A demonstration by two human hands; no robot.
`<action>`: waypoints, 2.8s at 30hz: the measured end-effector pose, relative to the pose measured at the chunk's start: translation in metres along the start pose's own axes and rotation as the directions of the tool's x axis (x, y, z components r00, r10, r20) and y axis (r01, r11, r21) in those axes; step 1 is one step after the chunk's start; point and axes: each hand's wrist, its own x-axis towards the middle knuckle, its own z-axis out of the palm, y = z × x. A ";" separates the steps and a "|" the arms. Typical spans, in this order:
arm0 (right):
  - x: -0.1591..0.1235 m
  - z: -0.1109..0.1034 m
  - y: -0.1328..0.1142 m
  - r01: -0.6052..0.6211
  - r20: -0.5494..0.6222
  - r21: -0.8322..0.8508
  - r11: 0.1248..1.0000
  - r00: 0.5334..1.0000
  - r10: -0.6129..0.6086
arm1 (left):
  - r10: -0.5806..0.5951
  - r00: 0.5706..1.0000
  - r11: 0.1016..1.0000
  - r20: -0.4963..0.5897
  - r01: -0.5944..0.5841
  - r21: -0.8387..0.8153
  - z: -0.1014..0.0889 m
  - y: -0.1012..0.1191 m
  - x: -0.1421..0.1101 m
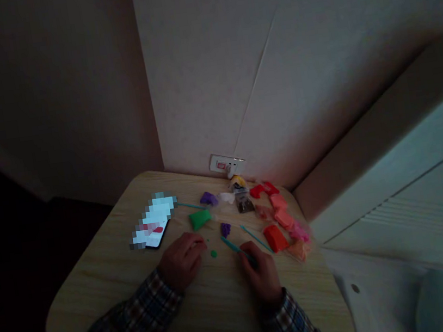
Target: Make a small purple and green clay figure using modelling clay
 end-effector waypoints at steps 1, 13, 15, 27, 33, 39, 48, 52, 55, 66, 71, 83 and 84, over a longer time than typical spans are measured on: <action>0.000 0.000 0.000 -0.002 0.004 -0.002 1.000 1.000 0.002 | 0.011 1.000 1.000 0.012 -0.011 -0.004 0.001 0.000 -0.001; -0.016 0.006 -0.010 0.040 0.111 -0.059 0.997 0.993 -0.033 | -0.008 0.985 0.999 0.173 0.001 0.038 -0.009 0.008 -0.004; -0.018 0.006 -0.012 0.043 0.125 -0.072 0.996 0.992 -0.034 | -0.003 0.983 0.999 0.182 -0.005 0.040 -0.011 0.008 -0.003; -0.025 0.007 -0.024 0.044 0.103 -0.120 0.992 0.994 -0.031 | -0.007 0.974 0.999 0.225 -0.005 0.052 -0.013 0.011 0.004; -0.030 0.016 -0.027 0.111 0.028 -0.222 0.969 0.994 -0.107 | -0.003 0.975 0.998 0.224 -0.010 0.055 -0.013 0.013 0.005; -0.034 0.024 -0.035 0.123 -0.060 -0.215 0.969 0.988 -0.139 | 0.018 0.981 0.998 0.195 -0.030 0.055 -0.014 0.015 0.009; -0.032 0.020 -0.035 0.002 -0.108 -0.187 0.982 0.994 -0.023 | 0.091 0.977 0.994 0.193 -0.101 0.046 -0.013 0.015 0.002; -0.031 0.020 -0.036 0.025 -0.102 -0.198 0.980 0.994 -0.046 | 0.112 0.972 0.991 0.205 -0.125 0.049 -0.014 0.016 0.000; -0.032 0.021 -0.036 0.062 -0.109 -0.205 0.977 0.990 -0.085 | 0.101 0.974 0.992 0.204 -0.114 0.052 -0.014 0.016 -0.001; -0.035 0.029 -0.040 0.129 -0.118 -0.223 0.966 0.980 -0.158 | 0.047 0.971 0.995 0.234 -0.067 0.078 -0.013 0.016 -0.001; -0.035 0.029 -0.040 0.125 -0.093 -0.204 0.971 0.985 -0.146 | 0.059 0.970 0.993 0.237 -0.081 0.084 -0.013 0.016 -0.001; -0.036 0.027 -0.037 0.074 -0.077 -0.188 0.979 0.993 -0.090 | 0.122 0.964 0.991 0.236 -0.131 0.024 -0.014 0.017 0.002; -0.036 0.027 -0.038 0.066 -0.087 -0.176 0.982 0.993 -0.082 | 0.126 0.962 0.991 0.241 -0.134 0.018 -0.013 0.017 0.002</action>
